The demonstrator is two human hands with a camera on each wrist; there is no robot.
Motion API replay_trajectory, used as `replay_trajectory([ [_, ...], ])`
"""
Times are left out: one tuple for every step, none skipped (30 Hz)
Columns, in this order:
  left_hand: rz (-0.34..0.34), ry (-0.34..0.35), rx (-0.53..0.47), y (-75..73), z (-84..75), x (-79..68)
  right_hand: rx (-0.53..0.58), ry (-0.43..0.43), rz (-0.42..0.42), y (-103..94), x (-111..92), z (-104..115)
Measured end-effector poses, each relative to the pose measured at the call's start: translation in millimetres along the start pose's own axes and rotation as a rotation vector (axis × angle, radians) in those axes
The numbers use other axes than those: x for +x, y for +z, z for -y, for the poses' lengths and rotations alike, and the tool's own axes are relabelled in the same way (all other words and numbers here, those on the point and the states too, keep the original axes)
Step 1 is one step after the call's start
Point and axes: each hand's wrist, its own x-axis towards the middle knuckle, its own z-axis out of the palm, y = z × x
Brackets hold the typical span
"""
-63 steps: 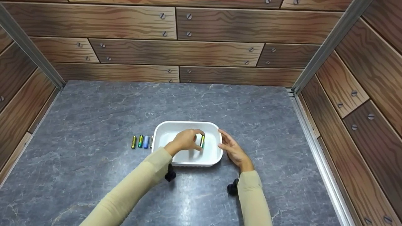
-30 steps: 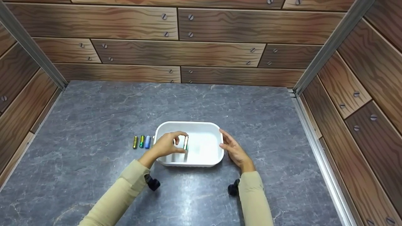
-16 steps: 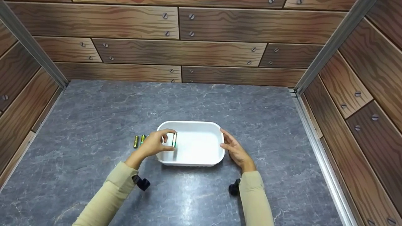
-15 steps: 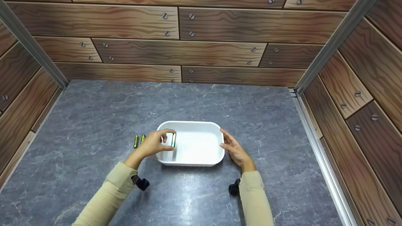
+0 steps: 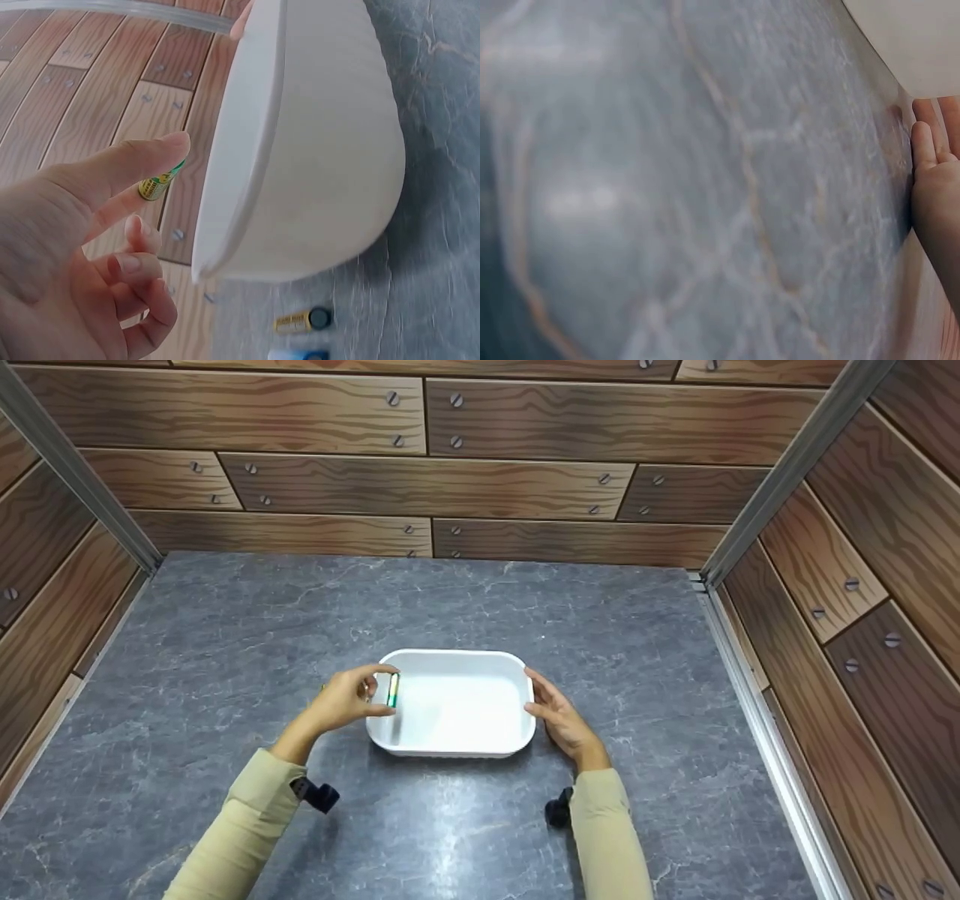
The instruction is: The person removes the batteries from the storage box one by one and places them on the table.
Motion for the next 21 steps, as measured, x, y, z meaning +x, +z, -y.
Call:
replay_trajectory([
  [-0.006,-0.006,-0.006,-1.1,1.9,-0.8,0.0,0.001,0.005,-0.2,0,0],
  [-0.016,-0.006,-0.012,-2.2,3.8,-2.0,0.001,0.002,0.004,-0.1,0,0],
  [-0.027,-0.003,-0.017,-3.3,5.8,-3.0,0.003,0.002,0.004,-0.1,0,1],
  [-0.035,-0.005,-0.024,-4.3,7.8,-3.9,0.003,0.003,0.004,0.0,0,1],
  [-0.044,-0.006,-0.037,-5.5,9.8,-5.1,0.001,0.005,0.007,0.1,0,1],
  [-0.051,-0.009,-0.046,-6.6,11.9,-6.1,-0.004,0.007,0.012,0.3,0,2],
  [-0.058,-0.013,-0.056,-7.9,14.1,-7.2,-0.009,0.009,0.015,0.6,0,2],
  [-0.065,-0.013,-0.061,-9.3,16.0,-8.5,-0.011,0.011,0.014,1.0,0,2],
  [-0.065,-0.02,-0.071,-10.8,18.1,-9.3,-0.014,0.013,0.017,1.1,0,3],
  [-0.063,-0.028,-0.078,-12.6,20.1,-10.4,-0.015,0.015,0.016,1.1,1,3],
  [-0.063,-0.031,-0.085,-14.4,21.9,-11.6,-0.016,0.016,0.015,1.2,1,3],
  [-0.062,-0.035,-0.088,-16.2,23.9,-12.7,-0.017,0.015,0.013,1.3,1,3],
  [-0.061,-0.037,-0.09,-18.0,25.8,-13.7,-0.015,0.014,0.01,1.3,1,2],
  [-0.062,-0.037,-0.09,-19.6,28.0,-14.7,-0.014,0.014,0.007,1.2,1,2],
  [-0.061,-0.044,-0.09,-21.3,30.1,-15.6,-0.015,0.013,0.009,1.1,1,2],
  [-0.062,-0.047,-0.089,-23.0,32.2,-16.6,-0.014,0.011,0.011,1.0,1,2],
  [-0.065,-0.055,-0.085,-24.5,34.5,-17.5,-0.015,0.009,0.014,0.8,1,1],
  [-0.066,-0.063,-0.082,-25.7,37.0,-18.2,-0.015,0.007,0.014,0.6,1,1],
  [-0.066,-0.073,-0.078,-27.1,39.3,-18.9,-0.014,0.008,0.012,0.4,1,1],
  [-0.067,-0.086,-0.074,-28.4,41.7,-19.7,-0.014,0.007,0.011,0.1,1,0],
  [-0.067,-0.099,-0.067,-29.5,44.0,-20.4,-0.011,0.004,0.011,-0.1,1,0],
])
